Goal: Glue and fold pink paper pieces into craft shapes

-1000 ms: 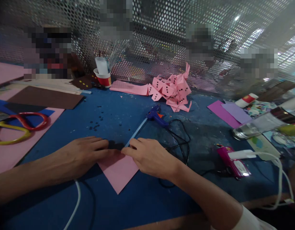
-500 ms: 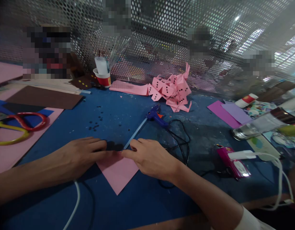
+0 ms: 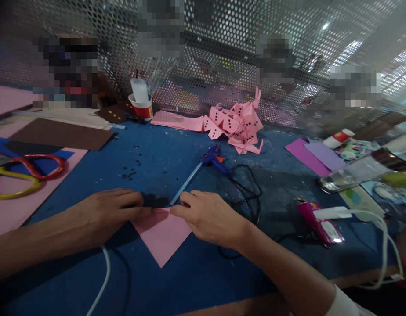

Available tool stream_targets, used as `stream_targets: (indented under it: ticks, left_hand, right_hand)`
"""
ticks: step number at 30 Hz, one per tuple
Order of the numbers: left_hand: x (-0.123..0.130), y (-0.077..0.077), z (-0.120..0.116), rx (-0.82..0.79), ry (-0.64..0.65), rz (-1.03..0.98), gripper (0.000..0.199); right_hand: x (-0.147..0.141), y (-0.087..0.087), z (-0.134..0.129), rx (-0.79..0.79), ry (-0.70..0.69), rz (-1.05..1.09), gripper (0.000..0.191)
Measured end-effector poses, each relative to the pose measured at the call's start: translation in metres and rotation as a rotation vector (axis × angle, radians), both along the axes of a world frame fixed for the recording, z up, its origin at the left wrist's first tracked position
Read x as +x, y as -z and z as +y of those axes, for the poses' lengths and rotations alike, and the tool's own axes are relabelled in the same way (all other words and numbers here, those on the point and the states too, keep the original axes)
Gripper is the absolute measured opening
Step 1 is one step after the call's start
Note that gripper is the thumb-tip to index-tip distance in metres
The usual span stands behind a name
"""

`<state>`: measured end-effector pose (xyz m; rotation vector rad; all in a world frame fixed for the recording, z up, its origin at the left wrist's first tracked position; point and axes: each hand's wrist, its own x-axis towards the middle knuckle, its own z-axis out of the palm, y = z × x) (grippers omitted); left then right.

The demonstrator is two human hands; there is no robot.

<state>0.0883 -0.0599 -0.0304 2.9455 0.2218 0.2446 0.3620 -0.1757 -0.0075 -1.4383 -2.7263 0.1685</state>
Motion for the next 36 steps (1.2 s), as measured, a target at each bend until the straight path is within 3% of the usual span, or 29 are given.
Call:
stream_targets:
  ticks: [18, 36]
  left_hand:
    - [-0.008, 0.006, 0.002, -0.073, 0.012, -0.101, 0.046]
    - [-0.015, 0.006, 0.005, -0.023, 0.017, -0.135, 0.040]
  right_hand:
    - [0.007, -0.001, -0.002, -0.039, 0.048, 0.062, 0.029]
    - [0.014, -0.003, -0.002, -0.011, 0.064, 0.073, 0.019]
